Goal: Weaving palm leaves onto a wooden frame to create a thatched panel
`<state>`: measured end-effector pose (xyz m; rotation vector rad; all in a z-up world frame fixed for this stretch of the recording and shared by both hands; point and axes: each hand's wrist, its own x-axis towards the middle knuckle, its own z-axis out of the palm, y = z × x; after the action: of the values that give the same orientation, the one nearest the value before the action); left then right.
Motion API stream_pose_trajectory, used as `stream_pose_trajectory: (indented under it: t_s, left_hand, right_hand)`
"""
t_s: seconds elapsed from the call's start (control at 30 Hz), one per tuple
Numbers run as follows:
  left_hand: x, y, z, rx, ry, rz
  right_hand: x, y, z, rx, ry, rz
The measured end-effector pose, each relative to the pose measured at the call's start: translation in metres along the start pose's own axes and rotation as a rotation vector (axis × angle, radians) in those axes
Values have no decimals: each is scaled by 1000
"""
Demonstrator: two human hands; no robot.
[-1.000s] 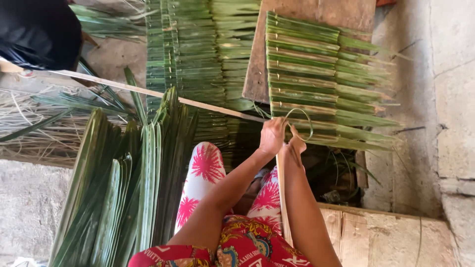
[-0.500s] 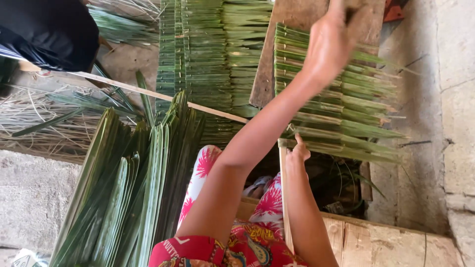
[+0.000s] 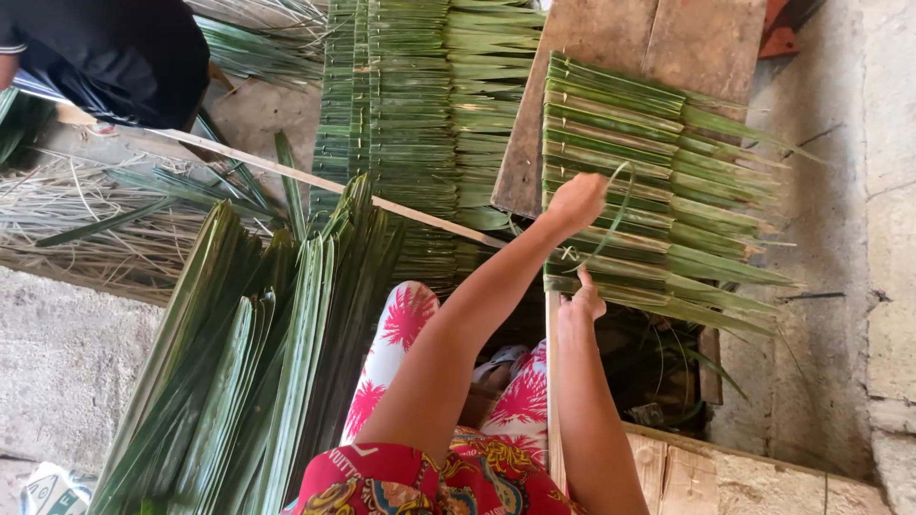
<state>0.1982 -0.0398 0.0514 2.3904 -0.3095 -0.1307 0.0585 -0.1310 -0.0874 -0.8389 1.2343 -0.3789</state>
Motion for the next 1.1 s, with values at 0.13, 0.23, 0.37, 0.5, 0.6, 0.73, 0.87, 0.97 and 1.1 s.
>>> stream_pose_trajectory:
  t_s: [0.13, 0.23, 0.37, 0.5, 0.6, 0.73, 0.87, 0.97, 1.1]
  left_hand:
    - [6, 16, -10, -1, -58, -46]
    - [-15, -14, 11, -2, -111, -124]
    - [-16, -67, 61, -47, -149, -166]
    - [-39, -50, 30, -70, -124, -156]
    - [-96, -24, -13, -249, 13, 31]
    - [-167, -7, -12, -70, 415, 508]
    - [-197, 7, 16, -262, 449, 446]
    - [-198, 13, 32, -392, 295, 241]
    - [-216, 34, 34, -406, 448, 244]
  right_hand:
    - [2, 1, 0, -88, 19, -13]
    - [-13, -5, -3, -81, 24, -7]
    - [-20, -5, -2, -52, 17, 26]
    - [-21, -7, -7, -43, 21, 17]
    - [-44, -18, -6, -8, -39, 26]
    - [-26, -15, -13, -61, -145, 31]
    - [-4, 1, -23, -156, -171, 16]
    - [-12, -7, -16, -178, -153, -15]
    - [-24, -15, -9, -208, -137, -40]
